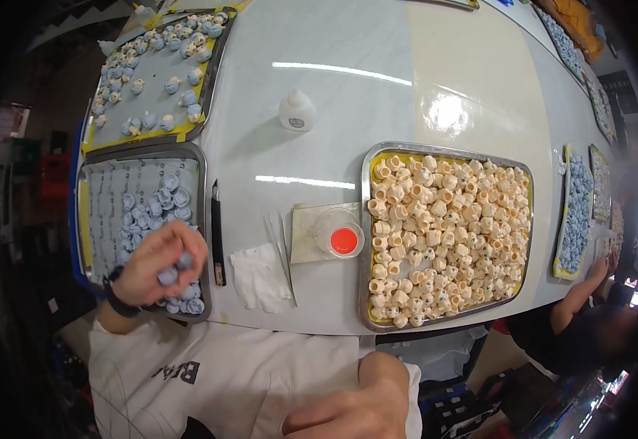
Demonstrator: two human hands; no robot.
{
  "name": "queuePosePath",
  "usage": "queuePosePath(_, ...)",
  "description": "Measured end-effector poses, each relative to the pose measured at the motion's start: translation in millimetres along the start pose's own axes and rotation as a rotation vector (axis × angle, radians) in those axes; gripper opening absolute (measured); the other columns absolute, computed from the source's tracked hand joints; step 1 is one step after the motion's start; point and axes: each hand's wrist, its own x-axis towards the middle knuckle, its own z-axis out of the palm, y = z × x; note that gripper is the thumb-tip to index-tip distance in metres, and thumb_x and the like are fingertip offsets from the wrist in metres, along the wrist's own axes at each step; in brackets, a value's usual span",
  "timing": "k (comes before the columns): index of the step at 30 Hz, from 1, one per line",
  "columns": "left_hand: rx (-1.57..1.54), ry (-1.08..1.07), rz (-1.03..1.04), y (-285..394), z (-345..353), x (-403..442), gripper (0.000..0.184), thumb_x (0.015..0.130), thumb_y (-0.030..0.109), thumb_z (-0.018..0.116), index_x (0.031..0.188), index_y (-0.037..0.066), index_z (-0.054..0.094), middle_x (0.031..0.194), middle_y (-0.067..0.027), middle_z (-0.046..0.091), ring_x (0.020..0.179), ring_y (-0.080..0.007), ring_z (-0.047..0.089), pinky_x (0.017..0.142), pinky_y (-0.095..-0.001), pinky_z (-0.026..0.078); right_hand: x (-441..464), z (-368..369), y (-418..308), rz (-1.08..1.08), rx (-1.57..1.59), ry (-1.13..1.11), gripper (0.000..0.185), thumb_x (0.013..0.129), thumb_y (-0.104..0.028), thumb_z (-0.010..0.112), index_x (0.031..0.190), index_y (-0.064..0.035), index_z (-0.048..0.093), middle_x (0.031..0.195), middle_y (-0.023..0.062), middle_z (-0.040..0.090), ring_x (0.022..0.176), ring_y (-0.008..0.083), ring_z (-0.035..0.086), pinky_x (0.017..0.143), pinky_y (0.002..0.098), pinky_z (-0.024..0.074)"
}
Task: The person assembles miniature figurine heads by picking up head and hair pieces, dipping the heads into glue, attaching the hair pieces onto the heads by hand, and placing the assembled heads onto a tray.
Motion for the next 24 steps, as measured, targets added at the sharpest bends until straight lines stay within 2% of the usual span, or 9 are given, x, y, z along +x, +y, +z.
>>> queuePosePath(3,0.346,0.191,0.133,42.3,-11.0,35.1,0.021,0.09,0.018,0.042,0.099,0.002,0.052,0.079,-0.0026,0.05,0.058,-0.0063,0.044,0.042,-0.0171,0.034,3.0,5.6,3.6,-0.066,-0.009,0.13,0.014,0.078,-0.028,0.055,0.087,-0.0182,0.053,0.069,0.008,0.047,0.042,0.0134,0.041,0.036,0.0254,0.0326)
queuePosePath(5,0.729,0.262,0.313,63.3,-18.1,71.8,0.022,0.087,0.019,0.048,0.098,0.002,0.056,0.078,-0.0013,0.05,0.064,-0.0085,0.047,0.054,-0.0205,0.04,-11.0,-11.5,-3.7,-0.06,-0.015,-0.147,0.017,0.084,-0.023,0.049,0.099,-0.0203,0.056,0.085,0.0072,0.054,0.055,0.0153,0.052,0.045,0.0261,0.0393)
queuePosePath(6,0.942,0.313,0.452,64.6,-23.6,93.9,0.023,0.085,0.02,0.052,0.097,0.002,0.058,0.078,-0.001,0.05,0.068,-0.01,0.048,0.061,-0.023,0.042,-21.9,-20.1,-1.4,-0.108,-0.015,-0.155,0.021,0.074,-0.01,0.057,0.093,-0.0138,0.047,0.076,0.0076,0.051,0.054,0.0171,0.051,0.043,0.028,0.0406)
queuePosePath(8,1.151,0.316,0.697,61.7,-42.4,134.6,0.028,0.076,0.024,0.063,0.096,0.005,0.06,0.077,-0.0034,0.05,0.076,-0.0157,0.05,0.072,-0.0274,0.041,-38.6,-35.5,-6.0,-0.021,-0.22,-0.01,0.031,0.068,-0.003,0.062,0.089,-0.0104,0.04,0.076,0.0076,0.044,0.051,0.0169,0.046,0.039,0.0274,0.0395)
queuePosePath(9,1.143,0.323,0.712,59.2,-37.2,141.2,0.028,0.076,0.024,0.063,0.096,0.005,0.06,0.077,-0.0034,0.05,0.076,-0.0157,0.05,0.072,-0.0274,0.041,-47.1,-43.1,-8.4,0.033,-0.316,0.055,0.037,0.065,0.0,0.065,0.087,-0.0088,0.036,0.075,0.0076,0.041,0.05,0.0167,0.044,0.037,0.0271,0.0389)
queuePosePath(11,1.375,0.39,0.678,58.8,-22.6,151.8,0.036,0.069,0.023,0.07,0.101,0.008,0.059,0.085,-0.0055,0.054,0.08,-0.0182,0.052,0.073,-0.0276,0.041,-65.5,-42.8,0.8,0.037,-0.47,0.556,0.025,0.068,-0.003,0.057,0.089,-0.0034,0.044,0.075,0.0102,0.043,0.056,0.0177,0.043,0.046,0.0259,0.0381)
queuePosePath(18,1.249,0.255,0.73,43.4,-24.8,182.0,0.04,0.064,0.029,0.073,0.096,0.008,0.06,0.081,-0.0103,0.051,0.074,-0.0232,0.051,0.066,-0.0304,0.041,-99.9,-66.6,15.0,0.224,-0.695,0.69,0.027,0.068,0.001,0.055,0.093,0.0016,0.048,0.077,0.0105,0.047,0.064,0.017,0.046,0.054,0.0244,0.0398)
queuePosePath(20,1.236,0.251,0.755,41.7,-22.6,180.7,0.039,0.065,0.029,0.073,0.094,0.007,0.06,0.08,-0.0097,0.051,0.073,-0.0223,0.051,0.065,-0.03,0.041,-101.0,-68.1,19.1,0.248,-0.792,0.563,0.022,0.067,0.003,0.054,0.088,0.0017,0.051,0.078,0.0108,0.049,0.069,0.0168,0.047,0.06,0.0242,0.0401)
queuePosePath(24,1.227,0.256,0.695,49.1,-1.0,147.4,0.038,0.067,0.032,0.072,0.089,0.004,0.059,0.076,-0.0079,0.051,0.068,-0.0189,0.05,0.061,-0.0282,0.04,-97.3,-61.9,22.5,0.191,-0.833,0.667,0.019,0.067,0.0,0.054,0.087,0.0012,0.053,0.079,0.0103,0.052,0.071,0.0163,0.048,0.064,0.0257,0.0398)
